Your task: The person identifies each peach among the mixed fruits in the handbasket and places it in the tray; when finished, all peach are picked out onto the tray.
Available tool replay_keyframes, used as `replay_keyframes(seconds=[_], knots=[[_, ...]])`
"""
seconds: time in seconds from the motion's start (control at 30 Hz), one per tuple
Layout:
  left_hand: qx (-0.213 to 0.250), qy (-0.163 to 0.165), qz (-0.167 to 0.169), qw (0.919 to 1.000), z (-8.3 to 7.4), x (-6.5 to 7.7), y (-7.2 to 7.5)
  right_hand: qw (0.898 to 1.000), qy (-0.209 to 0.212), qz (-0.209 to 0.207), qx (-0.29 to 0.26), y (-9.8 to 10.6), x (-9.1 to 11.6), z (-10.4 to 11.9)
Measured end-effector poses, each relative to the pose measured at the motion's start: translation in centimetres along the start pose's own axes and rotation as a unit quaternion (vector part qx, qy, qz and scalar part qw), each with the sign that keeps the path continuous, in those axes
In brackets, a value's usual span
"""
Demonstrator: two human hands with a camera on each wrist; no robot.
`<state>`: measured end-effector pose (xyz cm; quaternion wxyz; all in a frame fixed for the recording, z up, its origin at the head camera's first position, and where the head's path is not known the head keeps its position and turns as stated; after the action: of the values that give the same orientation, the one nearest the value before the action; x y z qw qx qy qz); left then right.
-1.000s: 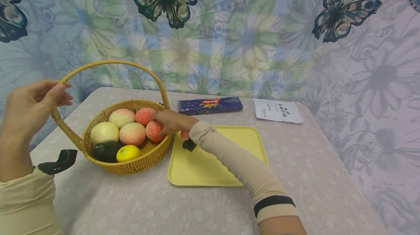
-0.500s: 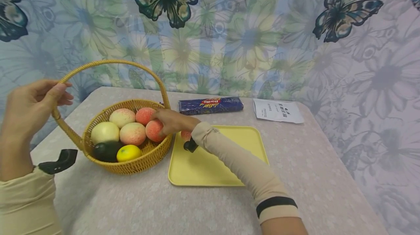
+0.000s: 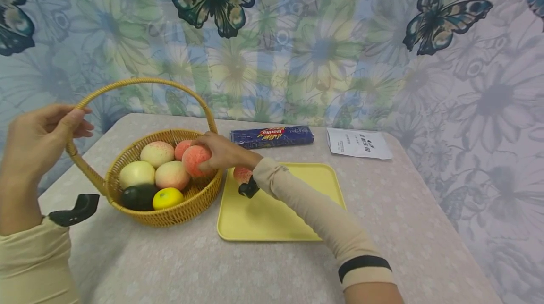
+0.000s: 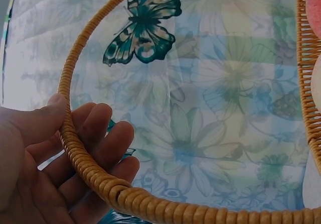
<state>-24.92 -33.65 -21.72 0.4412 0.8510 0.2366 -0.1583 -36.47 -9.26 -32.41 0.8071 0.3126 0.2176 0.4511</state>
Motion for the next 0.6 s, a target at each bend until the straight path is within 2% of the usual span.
replay_keyframes(seconds=[0.33, 0.6], knots=[[-0.007, -0.005, 0.001, 1.0000, -0.1, 0.0, 0.0, 0.997, 0.025, -0.005, -0.077, 0.5, 1.4, 0.2], [-0.008, -0.001, 0.003, 1.0000, 0.0, 0.0, -0.1, 0.994, 0.026, -0.025, -0.102, 1.1, 2.5, 0.7]])
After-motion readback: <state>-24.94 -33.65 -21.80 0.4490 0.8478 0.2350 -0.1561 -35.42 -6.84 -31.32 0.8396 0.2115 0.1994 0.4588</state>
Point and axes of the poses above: each hand's wrist, its own x-axis away from the middle knuckle, its own y-axis out of the back of the hand, z = x × y, the point moved 8 cm from there along -x, towards the middle knuckle, and after that the axes turned 10 degrees about -x, right-handed, at the moved point
